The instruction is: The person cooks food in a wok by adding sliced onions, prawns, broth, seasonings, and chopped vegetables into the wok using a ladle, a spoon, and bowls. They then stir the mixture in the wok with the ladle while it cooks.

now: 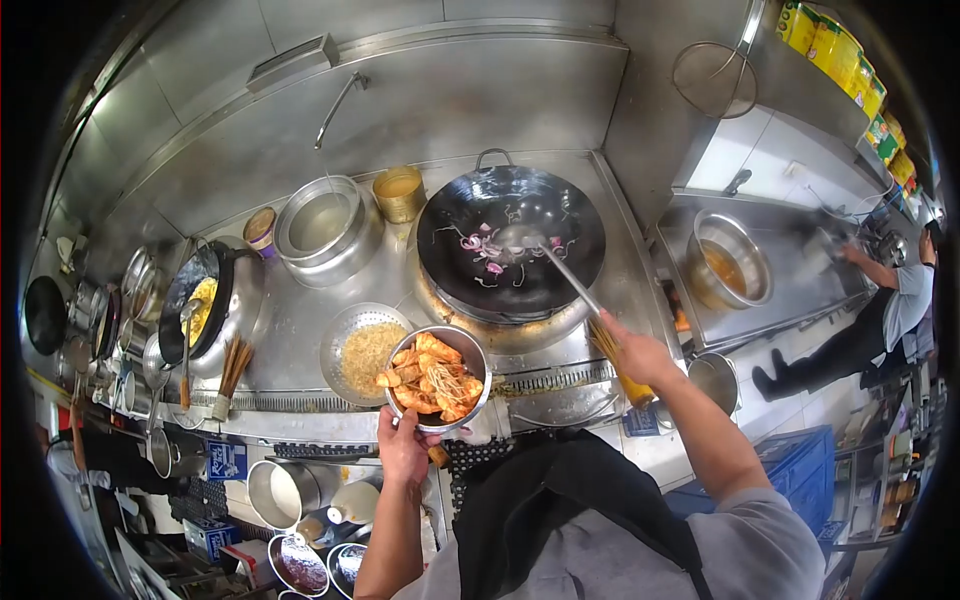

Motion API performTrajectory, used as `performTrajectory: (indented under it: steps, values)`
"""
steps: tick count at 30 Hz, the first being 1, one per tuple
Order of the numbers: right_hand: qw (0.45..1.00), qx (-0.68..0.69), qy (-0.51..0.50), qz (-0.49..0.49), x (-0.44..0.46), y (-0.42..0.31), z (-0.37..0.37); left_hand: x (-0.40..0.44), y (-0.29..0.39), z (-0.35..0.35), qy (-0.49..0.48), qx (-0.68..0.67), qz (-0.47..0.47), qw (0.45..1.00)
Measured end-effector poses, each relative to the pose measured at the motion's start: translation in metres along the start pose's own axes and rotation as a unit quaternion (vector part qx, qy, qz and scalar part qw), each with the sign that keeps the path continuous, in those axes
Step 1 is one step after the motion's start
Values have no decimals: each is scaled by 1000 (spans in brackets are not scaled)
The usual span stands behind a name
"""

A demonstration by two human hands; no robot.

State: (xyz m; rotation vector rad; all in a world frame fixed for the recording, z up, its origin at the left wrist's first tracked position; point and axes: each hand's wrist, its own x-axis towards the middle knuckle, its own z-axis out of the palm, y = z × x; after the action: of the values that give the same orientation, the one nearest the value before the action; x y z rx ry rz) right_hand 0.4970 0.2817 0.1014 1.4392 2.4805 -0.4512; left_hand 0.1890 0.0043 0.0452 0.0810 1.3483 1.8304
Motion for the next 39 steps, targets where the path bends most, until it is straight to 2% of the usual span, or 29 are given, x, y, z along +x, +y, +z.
performTrajectory:
  steps: [8, 11, 14, 15, 17, 19, 22, 23, 24, 26, 29, 32, 35, 38, 39]
  values:
    - [999, -17, 10, 42, -15, 15, 2, -6, -4, -21, 14, -3, -15, 1000]
    - [999, 22, 10, 23, -22, 1, -2, -6, 0, -22, 27, -5, -12, 1000]
    - [993, 117, -15, -18, -43, -9, -3, -10, 4, -21, 36, 4, -17, 999]
    - [986, 151, -61, -24, -47, -12, -5, -10, 5, -20, 37, 6, -18, 999]
    - [970, 206, -45, -121, -50, -13, 3, -9, 4, -21, 36, 3, -15, 999]
    - [963, 219, -57, -149, -46, -18, 2, -8, 4, -18, 37, -1, -14, 999]
    - [975, 179, -129, 35, -30, -39, -24, -6, 4, -17, 34, -6, -15, 999]
    - [971, 214, -98, 44, -13, -22, -8, -4, 4, -18, 32, -8, -17, 999]
    - [976, 217, -9, -30, 11, 0, 11, -1, 7, -17, 25, -11, -11, 1000]
    - [947, 218, 159, -173, 47, 34, 45, 1, 13, -18, 16, -13, -8, 1000]
    - [969, 219, 113, 8, 62, -1, 18, 10, 20, -16, 5, -15, -6, 1000]
    - [963, 231, 130, 40, 99, -24, 27, 22, 21, -11, 13, 10, -7, 1000]
    - [919, 392, -20, 46, 79, -69, -1, 35, 12, -11, -3, 7, -7, 1000]
    - [909, 407, -81, -38, 64, -63, 8, 39, 6, -11, -5, 11, -7, 1000]
    - [926, 350, -137, -18, 42, -71, -21, 39, 5, -13, -3, 13, -7, 1000]
